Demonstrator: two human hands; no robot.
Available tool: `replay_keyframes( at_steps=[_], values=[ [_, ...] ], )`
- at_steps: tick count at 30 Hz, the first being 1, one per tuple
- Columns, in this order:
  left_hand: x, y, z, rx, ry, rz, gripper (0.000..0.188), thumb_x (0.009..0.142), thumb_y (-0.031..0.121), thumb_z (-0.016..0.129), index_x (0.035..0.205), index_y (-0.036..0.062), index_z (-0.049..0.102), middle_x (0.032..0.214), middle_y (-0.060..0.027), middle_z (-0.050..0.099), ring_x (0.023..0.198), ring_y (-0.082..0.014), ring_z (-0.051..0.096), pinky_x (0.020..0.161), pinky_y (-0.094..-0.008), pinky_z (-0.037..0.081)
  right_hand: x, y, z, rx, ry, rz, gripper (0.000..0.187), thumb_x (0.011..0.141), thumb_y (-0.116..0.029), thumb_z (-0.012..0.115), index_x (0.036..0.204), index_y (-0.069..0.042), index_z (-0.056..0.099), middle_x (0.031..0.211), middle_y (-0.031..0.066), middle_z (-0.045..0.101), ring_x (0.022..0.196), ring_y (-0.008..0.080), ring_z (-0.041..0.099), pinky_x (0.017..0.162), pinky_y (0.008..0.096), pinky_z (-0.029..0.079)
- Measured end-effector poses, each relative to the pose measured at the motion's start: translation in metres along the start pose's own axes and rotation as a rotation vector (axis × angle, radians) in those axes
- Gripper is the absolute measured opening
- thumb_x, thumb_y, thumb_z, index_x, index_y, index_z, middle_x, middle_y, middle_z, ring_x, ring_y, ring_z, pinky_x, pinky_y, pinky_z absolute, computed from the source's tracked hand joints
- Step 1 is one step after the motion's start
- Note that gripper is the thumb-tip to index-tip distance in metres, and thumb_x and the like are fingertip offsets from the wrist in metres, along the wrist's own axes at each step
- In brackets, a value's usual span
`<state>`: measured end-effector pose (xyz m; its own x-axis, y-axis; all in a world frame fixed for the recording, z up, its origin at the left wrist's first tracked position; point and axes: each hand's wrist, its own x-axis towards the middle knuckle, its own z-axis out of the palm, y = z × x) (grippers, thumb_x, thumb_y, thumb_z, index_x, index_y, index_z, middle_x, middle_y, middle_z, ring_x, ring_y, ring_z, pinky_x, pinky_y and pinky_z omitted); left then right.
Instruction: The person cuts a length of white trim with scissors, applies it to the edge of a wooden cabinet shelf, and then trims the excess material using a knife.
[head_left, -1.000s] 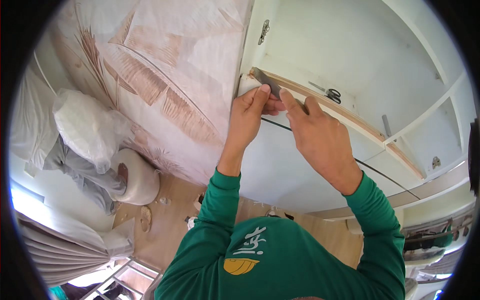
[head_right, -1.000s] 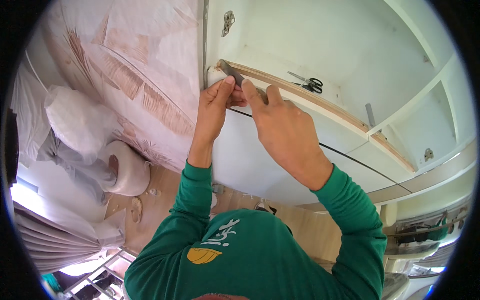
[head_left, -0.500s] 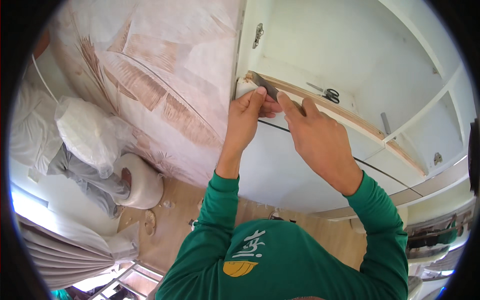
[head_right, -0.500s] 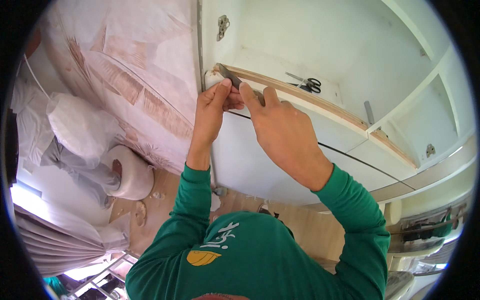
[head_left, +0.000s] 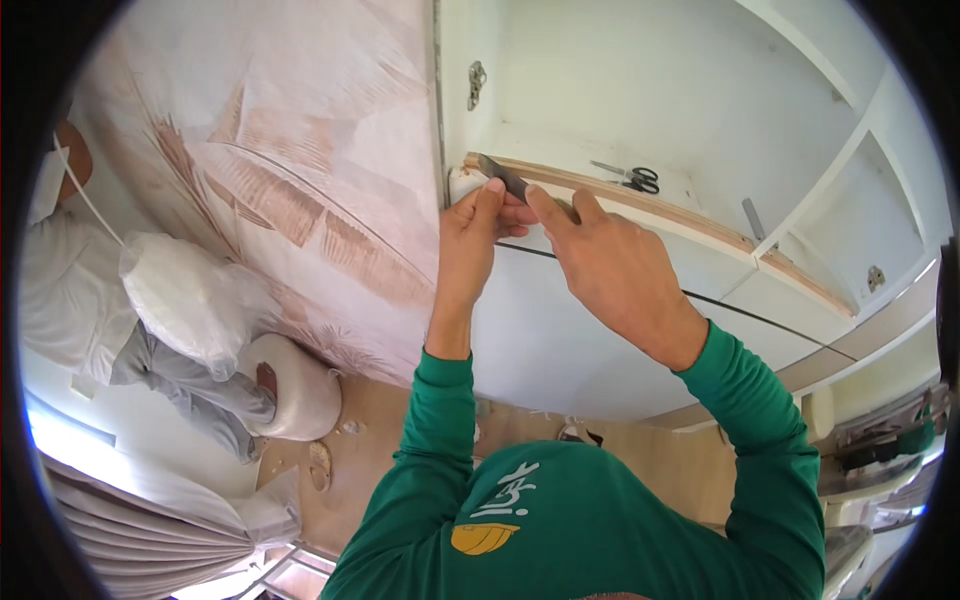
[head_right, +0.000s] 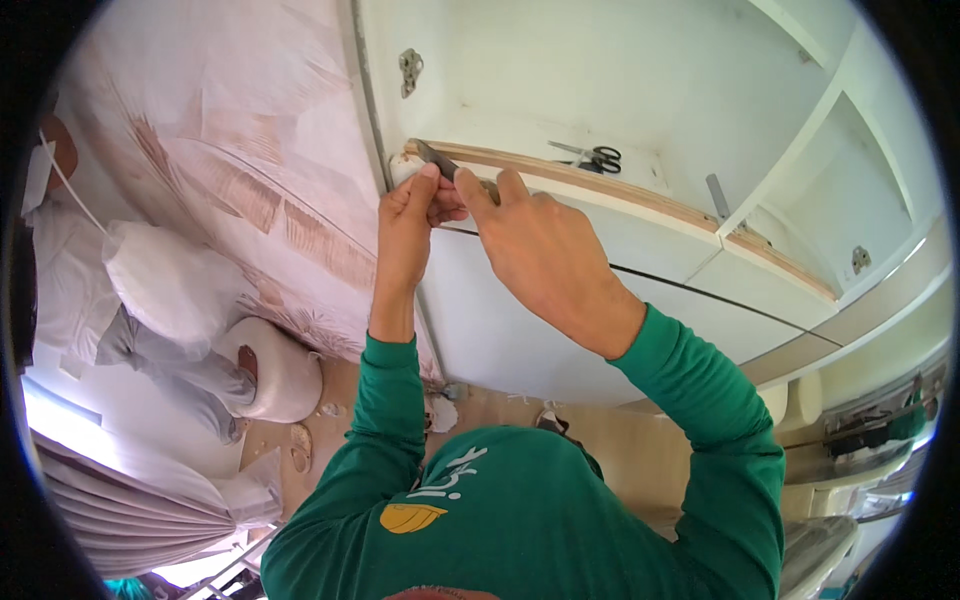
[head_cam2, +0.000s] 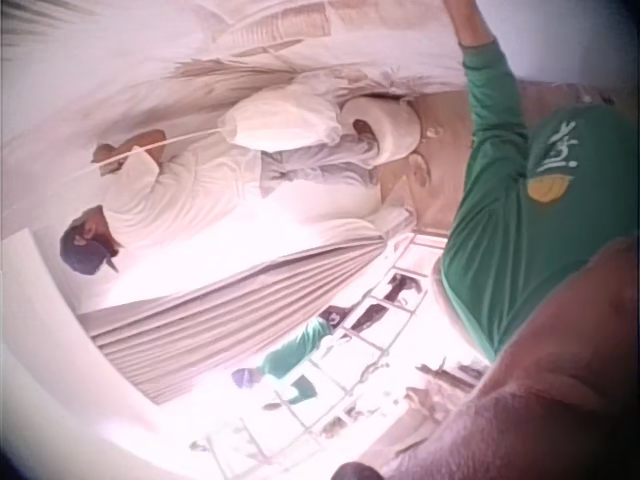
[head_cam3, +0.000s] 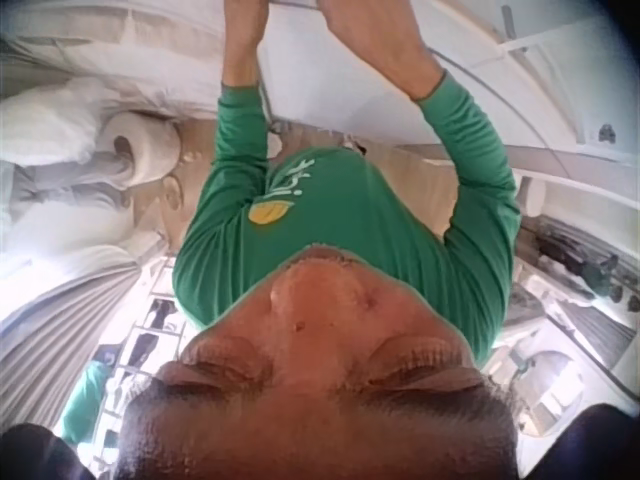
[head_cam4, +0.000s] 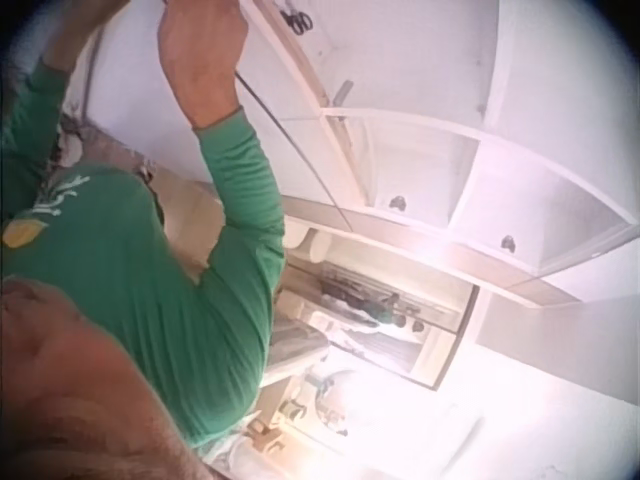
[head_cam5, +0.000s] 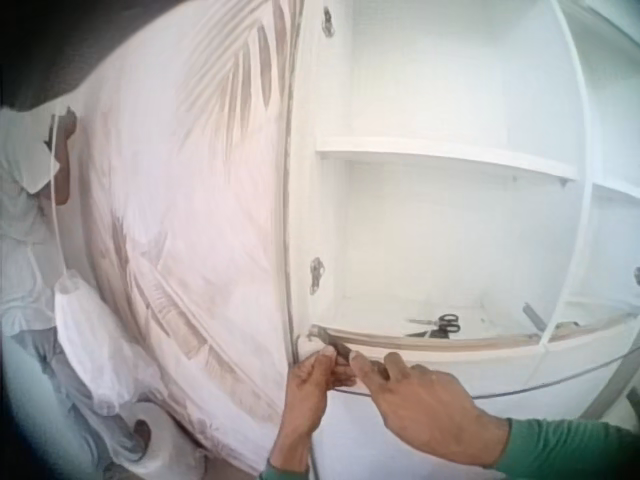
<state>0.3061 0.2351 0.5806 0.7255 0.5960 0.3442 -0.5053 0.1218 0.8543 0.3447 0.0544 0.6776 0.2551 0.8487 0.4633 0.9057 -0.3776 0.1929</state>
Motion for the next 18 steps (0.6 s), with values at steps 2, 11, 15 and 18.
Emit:
replay_keyframes(
  at_steps=[2, 11, 15, 18],
  values=[
    [0.002, -0.002, 0.000, -0.037, -0.015, -0.013, 0.042, 0.118, 0.037, 0.058, 0.104, 0.0025, 0.078, 0.094, -0.0078, 0.081, 0.081, -0.0155, 0.076, 0.078, -0.0316, 0.063, -0.002, 0.003, 0.005, 0.009, 0.046, -0.038, 0.053, 0.097, -0.008, 0.065, 0.149, -0.005, 0.058, 0.104, 0.0172, 0.069, 0.074, 0.0320, 0.077, 0.057, 0.0423, 0.063],
    [-0.004, 0.001, -0.001, 0.038, 0.023, -0.007, 0.043, 0.118, 0.037, 0.057, 0.104, 0.0013, 0.077, 0.093, -0.0085, 0.081, 0.081, -0.0159, 0.076, 0.079, -0.0313, 0.063, -0.008, -0.001, -0.001, -0.041, -0.028, -0.001, 0.057, 0.097, -0.010, 0.066, 0.153, -0.003, 0.056, 0.104, 0.0174, 0.068, 0.071, 0.0310, 0.076, 0.056, 0.0425, 0.062],
    [0.000, 0.004, 0.002, 0.043, 0.019, 0.011, 0.043, 0.118, 0.037, 0.057, 0.105, 0.0008, 0.076, 0.092, -0.0088, 0.080, 0.080, -0.0159, 0.076, 0.078, -0.0312, 0.063, -0.012, 0.009, 0.004, -0.018, 0.063, -0.047, 0.057, 0.096, -0.010, 0.066, 0.152, -0.002, 0.057, 0.104, 0.0166, 0.068, 0.070, 0.0306, 0.076, 0.056, 0.0416, 0.062],
    [-0.005, 0.007, 0.003, 0.067, 0.024, -0.011, 0.045, 0.118, 0.038, 0.056, 0.105, -0.0008, 0.075, 0.092, -0.0104, 0.080, 0.081, -0.0179, 0.076, 0.077, -0.0316, 0.062, -0.008, 0.011, 0.011, 0.016, 0.089, -0.064, 0.055, 0.096, -0.009, 0.067, 0.150, -0.001, 0.057, 0.106, 0.0165, 0.068, 0.071, 0.0309, 0.076, 0.057, 0.0414, 0.062]
  ],
)
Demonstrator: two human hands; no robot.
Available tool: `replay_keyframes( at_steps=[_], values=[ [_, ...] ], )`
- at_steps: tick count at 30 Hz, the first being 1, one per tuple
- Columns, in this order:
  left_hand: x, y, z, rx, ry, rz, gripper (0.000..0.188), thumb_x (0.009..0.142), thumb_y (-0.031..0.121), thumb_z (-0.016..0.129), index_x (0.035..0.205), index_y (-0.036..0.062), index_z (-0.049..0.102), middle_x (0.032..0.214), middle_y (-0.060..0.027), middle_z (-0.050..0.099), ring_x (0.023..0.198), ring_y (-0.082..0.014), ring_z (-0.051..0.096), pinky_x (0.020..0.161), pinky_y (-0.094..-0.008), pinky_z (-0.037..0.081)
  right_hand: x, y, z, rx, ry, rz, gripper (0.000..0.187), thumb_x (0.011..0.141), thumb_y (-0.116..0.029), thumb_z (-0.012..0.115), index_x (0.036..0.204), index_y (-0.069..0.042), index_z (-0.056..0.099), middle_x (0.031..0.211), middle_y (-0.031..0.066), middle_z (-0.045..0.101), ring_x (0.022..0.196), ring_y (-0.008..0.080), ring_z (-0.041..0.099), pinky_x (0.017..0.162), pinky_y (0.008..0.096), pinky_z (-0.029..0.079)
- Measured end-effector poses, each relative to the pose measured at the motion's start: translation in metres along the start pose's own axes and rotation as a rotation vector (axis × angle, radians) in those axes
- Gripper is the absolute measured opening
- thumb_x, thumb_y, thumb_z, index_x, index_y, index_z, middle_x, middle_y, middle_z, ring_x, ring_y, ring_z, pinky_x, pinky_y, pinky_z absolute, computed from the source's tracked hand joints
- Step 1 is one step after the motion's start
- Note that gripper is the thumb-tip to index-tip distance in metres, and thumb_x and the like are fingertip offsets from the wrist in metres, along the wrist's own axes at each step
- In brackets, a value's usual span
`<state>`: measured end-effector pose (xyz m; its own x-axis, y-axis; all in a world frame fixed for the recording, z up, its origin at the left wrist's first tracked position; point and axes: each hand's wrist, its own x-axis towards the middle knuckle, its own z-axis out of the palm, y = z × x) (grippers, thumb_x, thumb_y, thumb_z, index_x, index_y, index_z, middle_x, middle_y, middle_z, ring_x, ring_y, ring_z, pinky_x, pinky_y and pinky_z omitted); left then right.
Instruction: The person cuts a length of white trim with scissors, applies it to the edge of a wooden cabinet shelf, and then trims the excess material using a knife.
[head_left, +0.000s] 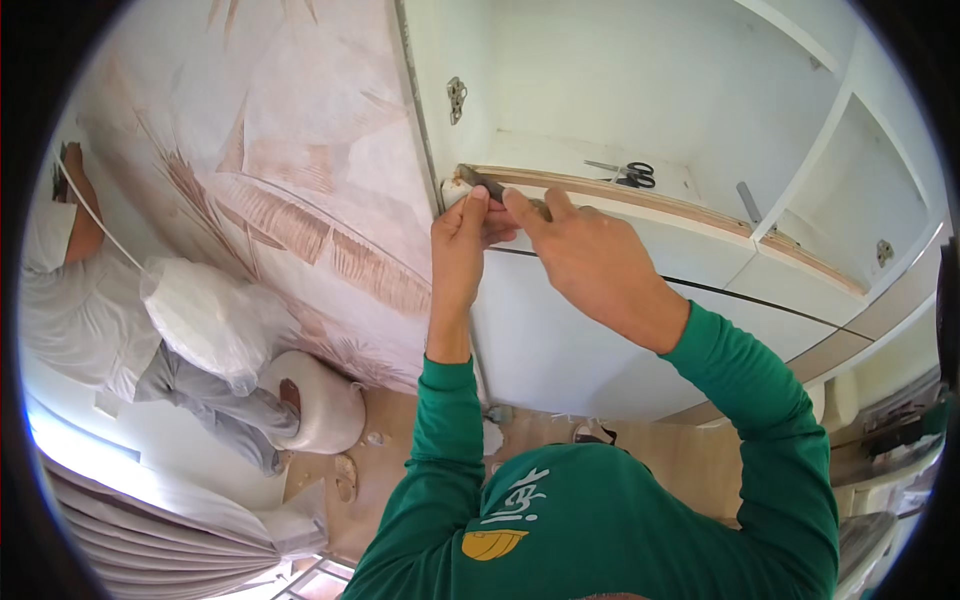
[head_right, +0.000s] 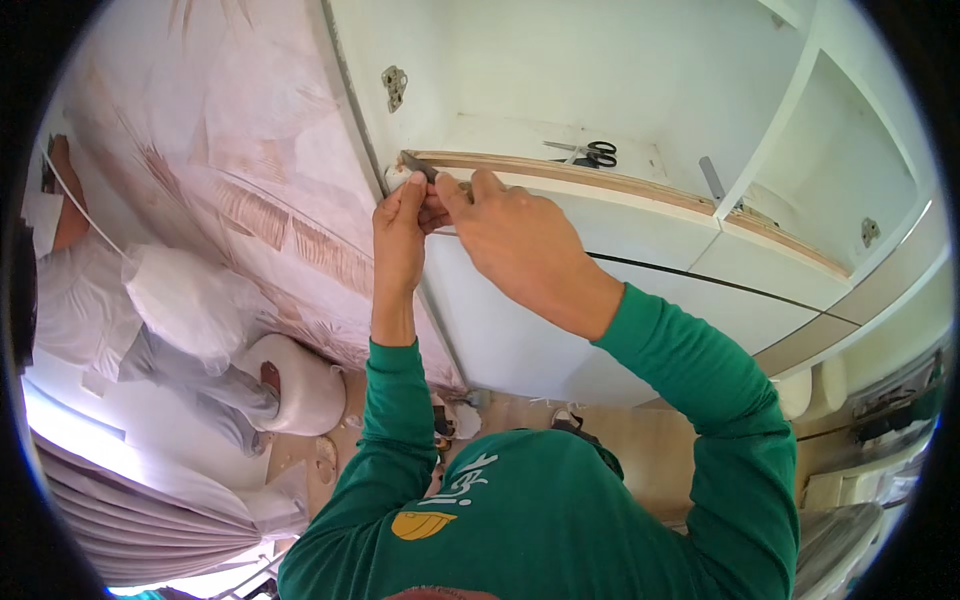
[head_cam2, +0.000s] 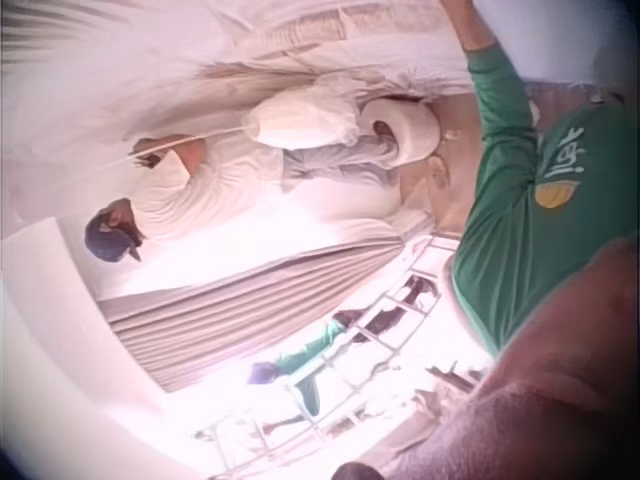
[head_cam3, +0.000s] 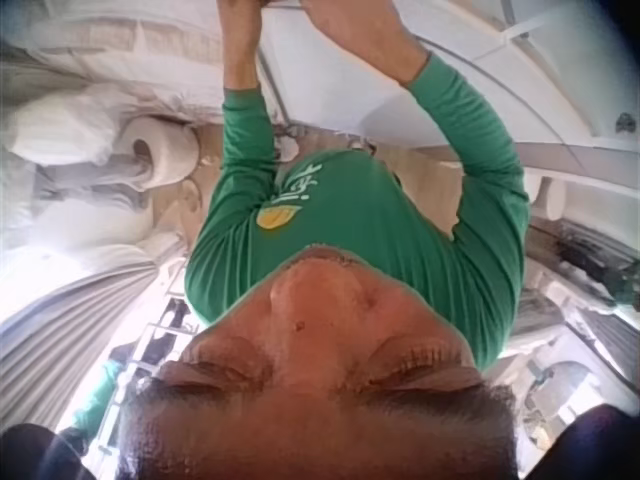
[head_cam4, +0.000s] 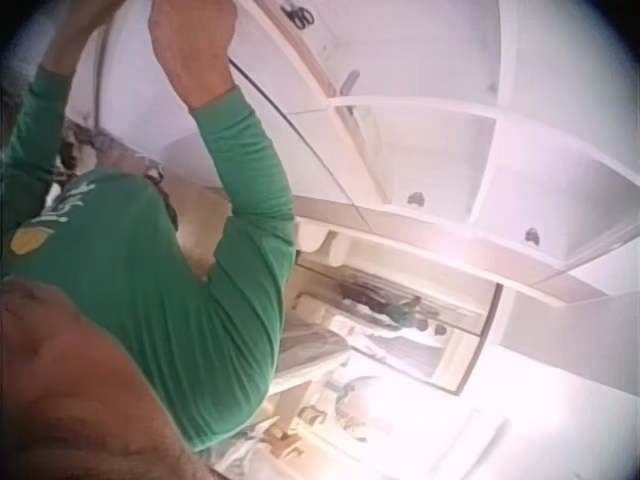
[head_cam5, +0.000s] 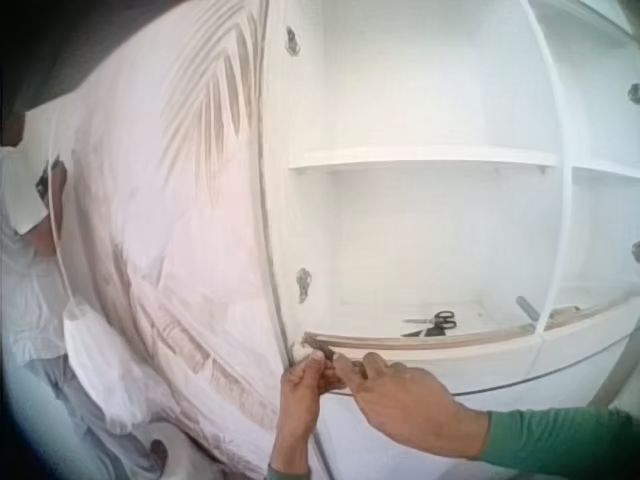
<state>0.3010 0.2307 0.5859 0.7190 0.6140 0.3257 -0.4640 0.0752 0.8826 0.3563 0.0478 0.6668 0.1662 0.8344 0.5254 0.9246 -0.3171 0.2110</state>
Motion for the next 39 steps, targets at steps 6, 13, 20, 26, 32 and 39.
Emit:
replay_keyframes(
  at_steps=[6, 13, 20, 26, 32, 39],
  values=[
    [-0.022, 0.018, -0.005, 0.627, 0.103, 0.172, 0.033, 0.116, 0.032, 0.063, 0.114, 0.0002, 0.073, 0.080, -0.0047, 0.070, 0.070, -0.0128, 0.065, 0.065, -0.0287, 0.049, 0.007, 0.001, 0.001, 0.049, -0.021, 0.050, 0.055, 0.097, -0.011, 0.068, 0.150, -0.003, 0.058, 0.107, 0.0172, 0.068, 0.075, 0.0319, 0.077, 0.059, 0.0424, 0.062],
    [-0.025, 0.048, 0.003, 1.035, 0.313, 0.359, 0.025, 0.113, 0.027, 0.063, 0.121, 0.0050, 0.071, 0.073, -0.0139, 0.071, 0.062, -0.0310, 0.069, 0.061, -0.0442, 0.052, -0.032, 0.062, 0.002, 0.365, 0.267, 0.258, 0.057, 0.106, -0.023, 0.070, 0.161, -0.016, 0.054, 0.108, 0.0147, 0.070, 0.079, 0.0370, 0.074, 0.069, 0.0476, 0.062],
    [0.011, 0.045, 0.022, 1.449, 0.476, 0.306, 0.028, 0.110, 0.029, 0.064, 0.112, 0.0050, 0.078, 0.074, -0.0166, 0.076, 0.070, -0.0363, 0.076, 0.068, -0.0465, 0.057, -0.026, 0.138, 0.013, 0.876, 0.594, 0.461, 0.048, 0.104, -0.013, 0.077, 0.149, -0.002, 0.066, 0.112, 0.0197, 0.080, 0.093, 0.0221, 0.077, 0.086, 0.0344, 0.061],
    [0.023, 0.057, 0.042, 1.415, 0.529, 0.132, 0.029, 0.106, 0.025, 0.066, 0.102, -0.0011, 0.079, 0.068, -0.0107, 0.074, 0.063, -0.0215, 0.072, 0.067, -0.0375, 0.056, -0.037, 0.142, 0.007, 1.002, 0.562, 0.433, 0.052, 0.101, -0.014, 0.079, 0.150, -0.001, 0.064, 0.112, 0.0221, 0.077, 0.088, 0.0286, 0.074, 0.083, 0.0377, 0.060],
    [0.010, 0.050, 0.045, 1.629, 0.613, 0.168, 0.027, 0.105, 0.023, 0.066, 0.100, -0.0011, 0.076, 0.077, -0.0164, 0.076, 0.072, -0.0322, 0.074, 0.070, -0.0440, 0.057, -0.042, 0.149, 0.015, 1.150, 0.639, 0.310, 0.057, 0.103, -0.014, 0.080, 0.156, -0.003, 0.061, 0.104, 0.0110, 0.073, 0.089, 0.0166, 0.063, 0.085, 0.0318, 0.055],
    [-0.066, 0.049, 0.071, 1.932, 0.582, -0.361, 0.032, 0.113, 0.031, 0.062, 0.117, 0.0005, 0.073, 0.114, -0.0226, 0.076, 0.108, -0.0410, 0.071, 0.086, -0.0483, 0.055, -0.048, 0.152, 0.011, 1.313, 0.541, 0.274, 0.064, 0.101, -0.015, 0.080, 0.157, 0.003, 0.056, 0.122, 0.0209, 0.073, 0.095, 0.0277, 0.072, 0.086, 0.0399, 0.060]
  ],
)
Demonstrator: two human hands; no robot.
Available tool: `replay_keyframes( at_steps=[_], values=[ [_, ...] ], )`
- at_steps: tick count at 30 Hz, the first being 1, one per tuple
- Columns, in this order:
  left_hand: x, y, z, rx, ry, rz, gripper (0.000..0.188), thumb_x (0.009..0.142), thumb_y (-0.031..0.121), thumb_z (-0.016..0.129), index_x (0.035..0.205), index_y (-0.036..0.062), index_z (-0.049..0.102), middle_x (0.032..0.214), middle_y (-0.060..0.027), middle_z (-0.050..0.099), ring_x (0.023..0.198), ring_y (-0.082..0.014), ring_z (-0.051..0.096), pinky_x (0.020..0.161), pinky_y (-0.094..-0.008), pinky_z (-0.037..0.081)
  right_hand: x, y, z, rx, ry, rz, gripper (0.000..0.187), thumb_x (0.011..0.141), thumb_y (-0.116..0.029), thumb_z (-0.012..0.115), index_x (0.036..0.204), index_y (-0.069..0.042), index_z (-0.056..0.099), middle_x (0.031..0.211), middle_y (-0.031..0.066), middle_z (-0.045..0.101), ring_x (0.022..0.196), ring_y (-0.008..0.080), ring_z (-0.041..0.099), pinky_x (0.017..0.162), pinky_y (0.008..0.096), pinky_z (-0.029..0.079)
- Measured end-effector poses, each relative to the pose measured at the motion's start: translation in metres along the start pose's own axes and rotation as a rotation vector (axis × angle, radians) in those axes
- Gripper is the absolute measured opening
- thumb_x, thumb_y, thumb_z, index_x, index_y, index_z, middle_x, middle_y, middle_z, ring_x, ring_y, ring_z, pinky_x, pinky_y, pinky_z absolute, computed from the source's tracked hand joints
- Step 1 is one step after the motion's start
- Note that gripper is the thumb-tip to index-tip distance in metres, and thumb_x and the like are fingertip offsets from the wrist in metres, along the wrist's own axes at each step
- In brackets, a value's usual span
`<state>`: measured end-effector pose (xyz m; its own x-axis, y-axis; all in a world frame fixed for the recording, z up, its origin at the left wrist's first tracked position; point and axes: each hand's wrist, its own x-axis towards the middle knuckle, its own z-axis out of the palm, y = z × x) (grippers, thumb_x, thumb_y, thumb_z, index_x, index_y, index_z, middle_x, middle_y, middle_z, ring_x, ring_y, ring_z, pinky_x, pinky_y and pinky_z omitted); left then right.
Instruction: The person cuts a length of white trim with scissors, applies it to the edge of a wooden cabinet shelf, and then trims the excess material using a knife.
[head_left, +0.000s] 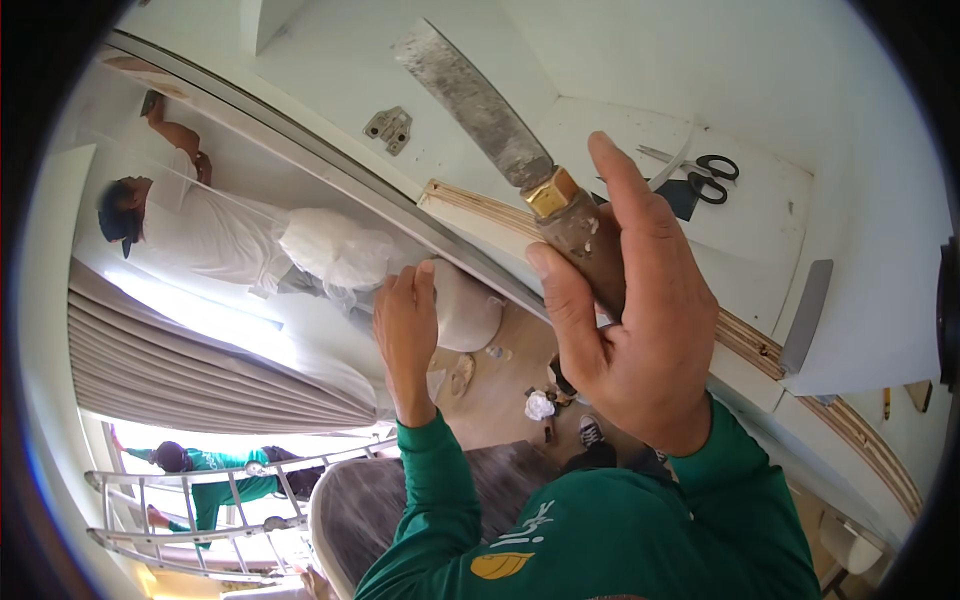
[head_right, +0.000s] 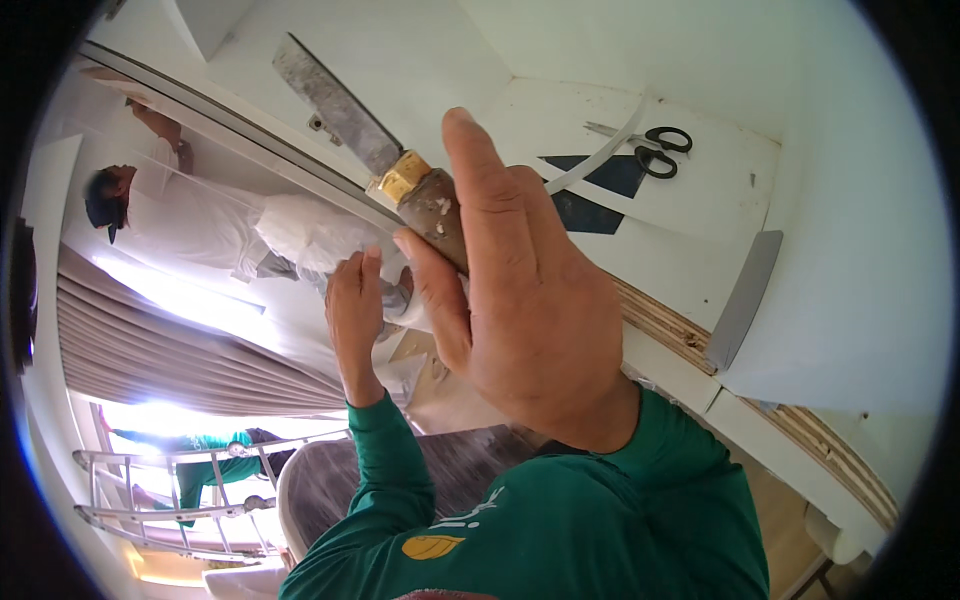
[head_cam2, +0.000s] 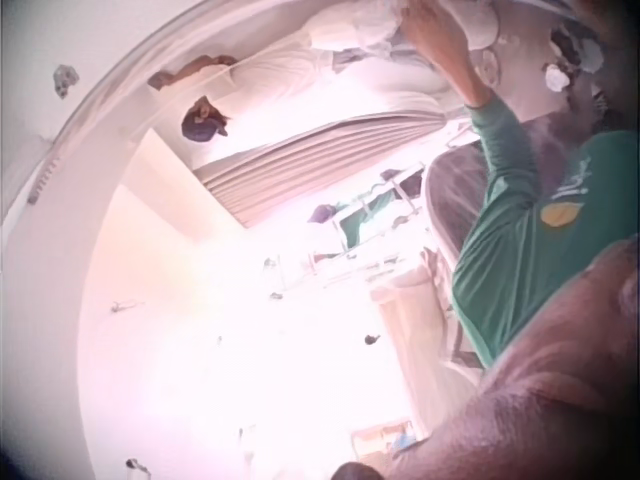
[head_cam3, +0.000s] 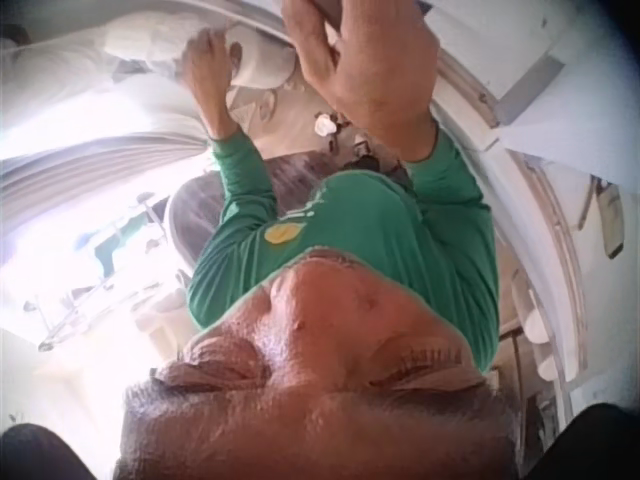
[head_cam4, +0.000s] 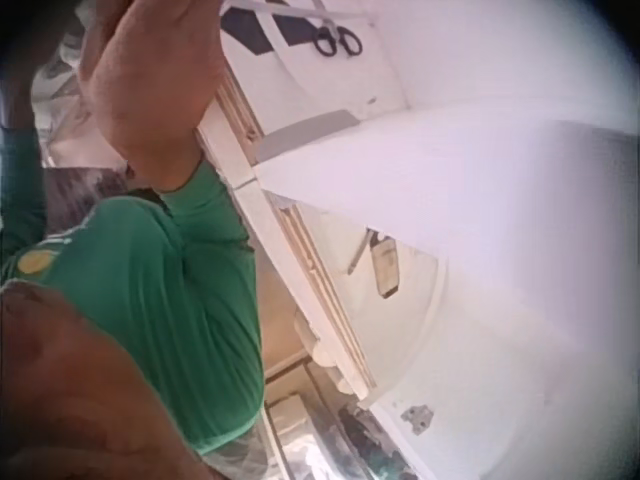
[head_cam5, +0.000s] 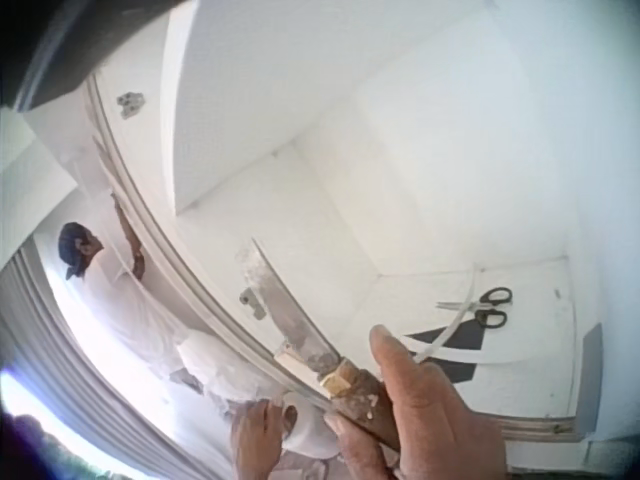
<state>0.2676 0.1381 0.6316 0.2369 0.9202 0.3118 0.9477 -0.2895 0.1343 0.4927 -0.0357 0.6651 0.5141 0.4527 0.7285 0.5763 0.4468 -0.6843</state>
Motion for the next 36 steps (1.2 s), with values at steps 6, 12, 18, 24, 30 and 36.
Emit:
replay_keyframes(
  at_steps=[6, 12, 18, 24, 30, 36],
  values=[
    [0.012, 0.027, 0.021, -0.564, 0.272, 0.255, 0.065, 0.118, 0.047, 0.052, 0.161, -0.0026, 0.052, 0.158, -0.0248, 0.046, 0.136, -0.0391, 0.056, 0.110, -0.0487, 0.048, -0.002, 0.002, -0.002, 0.019, -0.039, -0.036, 0.061, 0.101, -0.015, 0.080, 0.154, 0.004, 0.056, 0.124, 0.0217, 0.073, 0.096, 0.0302, 0.072, 0.087, 0.0405, 0.060],
    [0.036, 0.028, 0.043, -0.552, 0.282, 0.323, 0.076, 0.117, 0.055, 0.053, 0.162, -0.0060, 0.050, 0.162, -0.0288, 0.037, 0.151, -0.0425, 0.041, 0.125, -0.0514, 0.036, -0.001, 0.003, 0.003, -0.026, -0.006, -0.084, 0.059, 0.101, -0.013, 0.079, 0.151, 0.005, 0.055, 0.121, 0.0229, 0.072, 0.095, 0.0334, 0.073, 0.083, 0.0417, 0.061],
    [0.016, 0.009, 0.001, -0.644, 0.139, 0.362, 0.048, 0.113, 0.043, 0.066, 0.139, 0.0034, 0.072, 0.145, -0.0155, 0.059, 0.143, -0.0330, 0.051, 0.113, -0.0443, 0.045, 0.000, 0.000, 0.006, -0.037, -0.035, 0.008, 0.044, 0.100, -0.012, 0.077, 0.136, 0.003, 0.057, 0.100, 0.0233, 0.072, 0.085, 0.0411, 0.075, 0.071, 0.0470, 0.059],
    [0.010, -0.004, -0.060, -0.713, 0.402, 0.691, 0.029, 0.103, 0.020, 0.079, 0.126, 0.0029, 0.076, 0.136, -0.0143, 0.071, 0.123, -0.0327, 0.065, 0.101, -0.0416, 0.052, 0.018, -0.008, 0.012, -0.323, -0.254, -0.201, 0.031, 0.099, -0.008, 0.074, 0.128, -0.006, 0.065, 0.101, 0.0139, 0.069, 0.081, 0.0336, 0.070, 0.072, 0.0438, 0.057],
    [0.064, 0.015, -0.104, -0.549, 0.120, 1.023, 0.037, 0.101, 0.012, 0.078, 0.137, 0.0033, 0.072, 0.119, -0.0125, 0.079, 0.109, -0.0303, 0.074, 0.099, -0.0412, 0.056, 0.094, -0.035, 0.044, -0.652, -0.518, -0.921, 0.030, 0.092, -0.007, 0.077, 0.122, -0.007, 0.071, 0.108, 0.0105, 0.070, 0.088, 0.0312, 0.068, 0.076, 0.0442, 0.055],
    [0.103, -0.001, -0.082, -1.046, 0.010, 0.818, 0.043, 0.101, 0.016, 0.084, 0.136, -0.0063, 0.070, 0.115, -0.0123, 0.082, 0.108, -0.0159, 0.077, 0.094, -0.0309, 0.061, 0.129, -0.059, 0.093, -0.395, -0.261, -0.726, 0.054, 0.097, -0.019, 0.083, 0.140, 0.003, 0.061, 0.093, 0.0142, 0.068, 0.082, 0.0276, 0.066, 0.079, 0.0409, 0.057]
  ],
)
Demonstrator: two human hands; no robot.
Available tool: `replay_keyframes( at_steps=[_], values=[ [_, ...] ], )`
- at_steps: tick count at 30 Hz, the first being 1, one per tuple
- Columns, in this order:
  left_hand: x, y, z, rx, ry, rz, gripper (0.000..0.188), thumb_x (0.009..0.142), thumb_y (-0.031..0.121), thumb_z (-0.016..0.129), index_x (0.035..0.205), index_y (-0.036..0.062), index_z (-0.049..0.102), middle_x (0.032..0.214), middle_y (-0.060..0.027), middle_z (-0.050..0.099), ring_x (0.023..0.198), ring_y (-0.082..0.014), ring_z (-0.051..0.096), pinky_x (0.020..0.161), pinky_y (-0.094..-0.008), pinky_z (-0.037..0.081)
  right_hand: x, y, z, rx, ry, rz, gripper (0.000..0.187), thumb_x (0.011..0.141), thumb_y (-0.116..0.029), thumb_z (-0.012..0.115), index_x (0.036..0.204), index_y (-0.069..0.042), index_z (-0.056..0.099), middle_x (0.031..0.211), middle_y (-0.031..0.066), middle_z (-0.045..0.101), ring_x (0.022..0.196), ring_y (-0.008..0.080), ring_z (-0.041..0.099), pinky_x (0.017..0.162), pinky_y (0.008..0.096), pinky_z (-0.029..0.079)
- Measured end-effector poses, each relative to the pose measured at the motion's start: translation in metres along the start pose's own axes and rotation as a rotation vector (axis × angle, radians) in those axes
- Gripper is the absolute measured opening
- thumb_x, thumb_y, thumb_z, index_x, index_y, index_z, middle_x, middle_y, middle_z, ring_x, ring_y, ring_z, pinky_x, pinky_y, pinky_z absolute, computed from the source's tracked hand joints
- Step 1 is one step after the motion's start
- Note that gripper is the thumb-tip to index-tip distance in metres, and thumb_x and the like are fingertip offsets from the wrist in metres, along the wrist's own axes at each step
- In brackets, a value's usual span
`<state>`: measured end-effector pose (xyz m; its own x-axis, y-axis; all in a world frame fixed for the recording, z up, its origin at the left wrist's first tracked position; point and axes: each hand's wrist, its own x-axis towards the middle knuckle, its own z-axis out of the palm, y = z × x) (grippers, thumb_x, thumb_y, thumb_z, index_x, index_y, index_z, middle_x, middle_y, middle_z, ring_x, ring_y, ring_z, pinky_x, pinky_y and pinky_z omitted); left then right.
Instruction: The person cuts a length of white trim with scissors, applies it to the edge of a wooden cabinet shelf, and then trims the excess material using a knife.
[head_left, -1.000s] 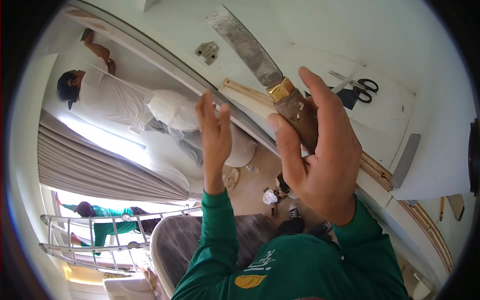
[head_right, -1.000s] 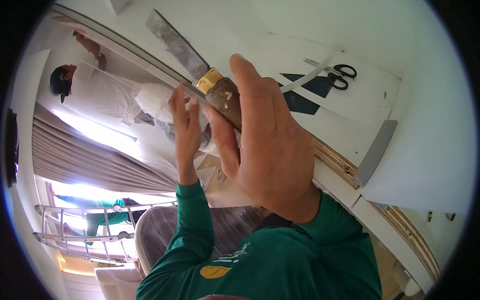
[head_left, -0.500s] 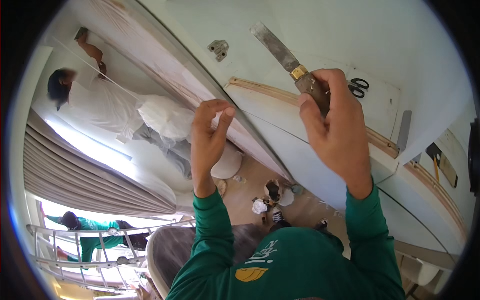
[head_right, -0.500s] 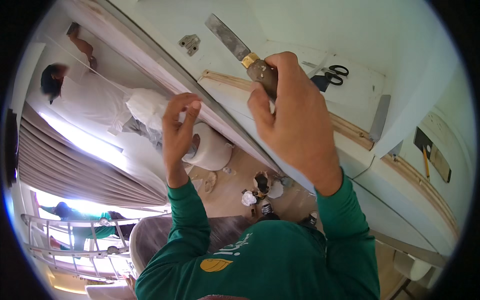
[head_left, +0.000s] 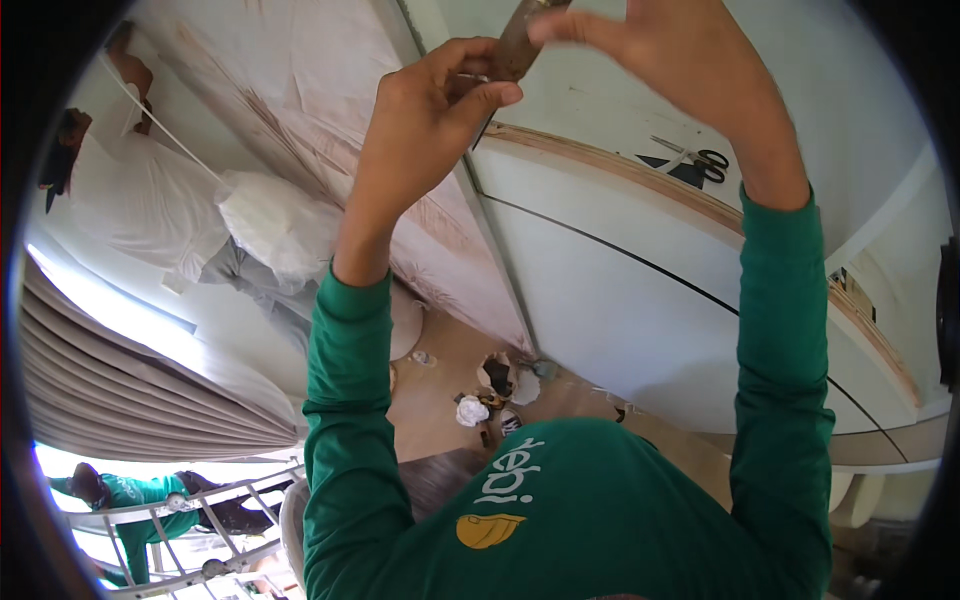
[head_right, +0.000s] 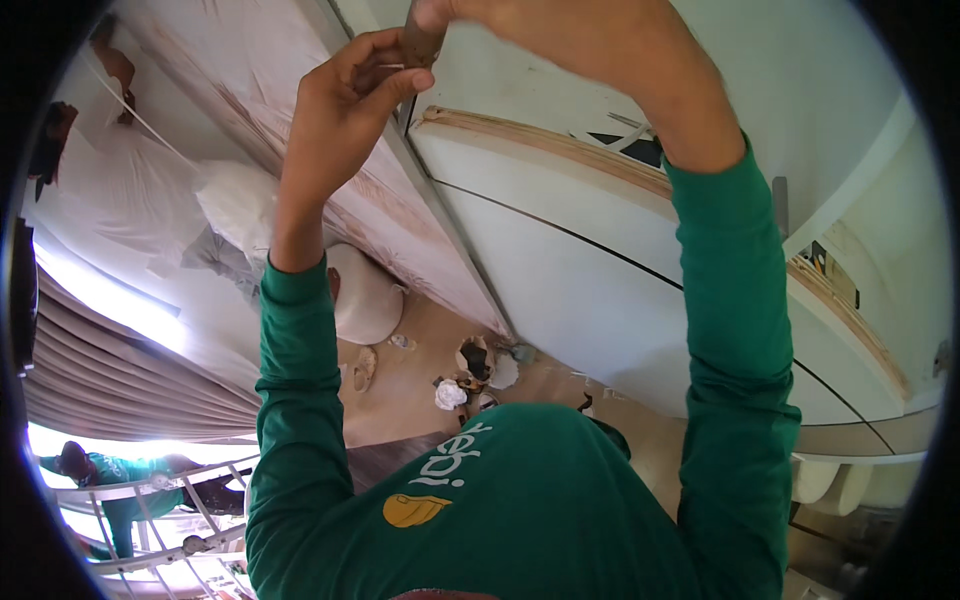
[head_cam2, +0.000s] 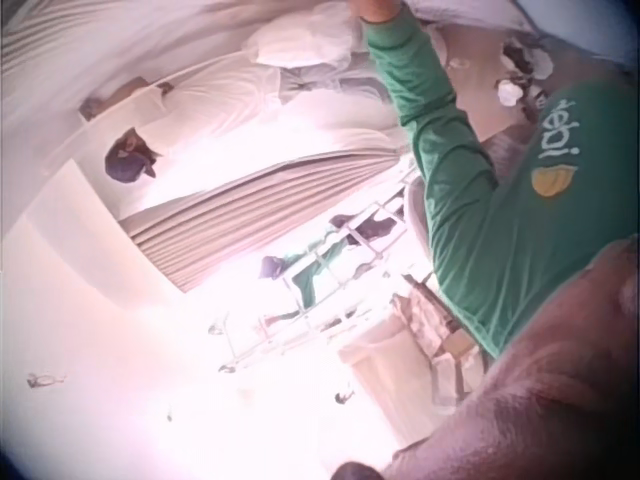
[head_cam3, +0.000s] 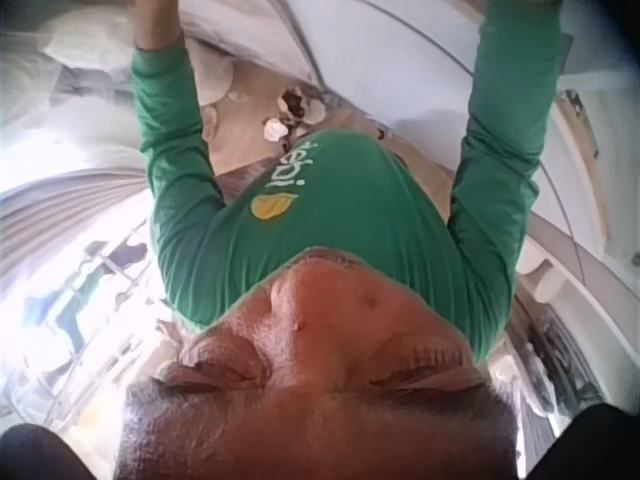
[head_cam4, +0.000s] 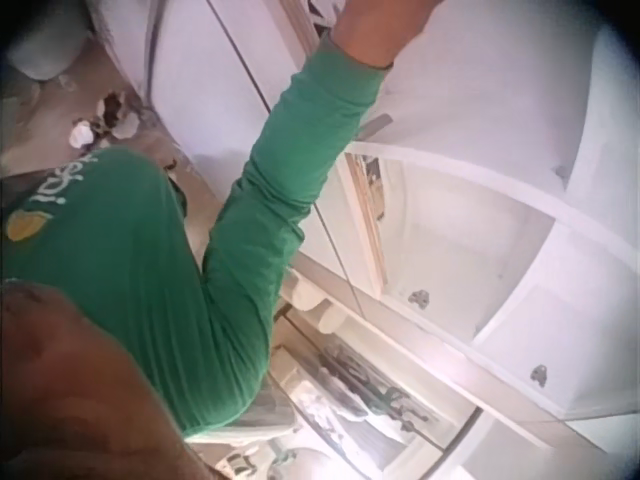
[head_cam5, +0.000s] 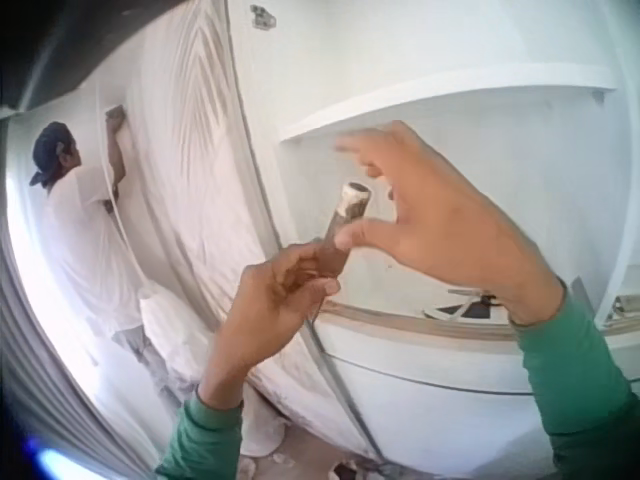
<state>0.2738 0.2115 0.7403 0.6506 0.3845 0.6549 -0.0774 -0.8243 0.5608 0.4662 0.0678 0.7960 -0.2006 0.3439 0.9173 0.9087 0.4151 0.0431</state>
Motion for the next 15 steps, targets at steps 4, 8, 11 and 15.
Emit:
replay_keyframes(
  at_steps=[4, 8, 11, 15],
  values=[
    [0.002, -0.016, 0.020, 0.034, 0.144, -0.031, 0.045, 0.097, 0.018, 0.088, 0.132, -0.0055, 0.071, 0.114, -0.0145, 0.083, 0.103, -0.0189, 0.080, 0.087, -0.0306, 0.063, 0.018, 0.007, 0.030, 0.260, -0.138, 0.289, 0.056, 0.098, -0.019, 0.081, 0.143, 0.006, 0.058, 0.091, 0.0191, 0.071, 0.082, 0.0346, 0.069, 0.080, 0.0427, 0.057],
    [0.007, -0.032, 0.024, 0.186, 0.271, 0.046, 0.041, 0.092, 0.022, 0.090, 0.119, -0.0038, 0.073, 0.098, -0.0151, 0.083, 0.078, -0.0228, 0.080, 0.071, -0.0324, 0.062, 0.029, 0.025, 0.071, 0.254, -0.078, 0.248, 0.047, 0.101, -0.018, 0.075, 0.136, 0.008, 0.058, 0.092, 0.0243, 0.074, 0.084, 0.0385, 0.074, 0.078, 0.0461, 0.058],
    [0.015, -0.031, 0.016, 0.160, 0.184, -0.066, 0.058, 0.086, 0.023, 0.094, 0.132, -0.0019, 0.068, 0.116, -0.0217, 0.079, 0.095, -0.0319, 0.079, 0.082, -0.0408, 0.062, 0.034, 0.032, 0.085, 0.189, 0.021, 0.192, 0.043, 0.103, -0.019, 0.073, 0.132, 0.010, 0.058, 0.091, 0.0243, 0.074, 0.080, 0.0362, 0.074, 0.075, 0.0452, 0.057],
    [0.017, -0.028, 0.017, 0.106, 0.302, 0.008, 0.024, 0.100, 0.007, 0.080, 0.119, -0.0038, 0.070, 0.106, -0.0188, 0.084, 0.095, -0.0274, 0.084, 0.080, -0.0345, 0.064, 0.034, 0.002, 0.092, 0.385, 0.072, 0.348, 0.036, 0.106, -0.021, 0.071, 0.123, 0.008, 0.060, 0.085, 0.0205, 0.071, 0.074, 0.0297, 0.070, 0.069, 0.0410, 0.056]
  ],
)
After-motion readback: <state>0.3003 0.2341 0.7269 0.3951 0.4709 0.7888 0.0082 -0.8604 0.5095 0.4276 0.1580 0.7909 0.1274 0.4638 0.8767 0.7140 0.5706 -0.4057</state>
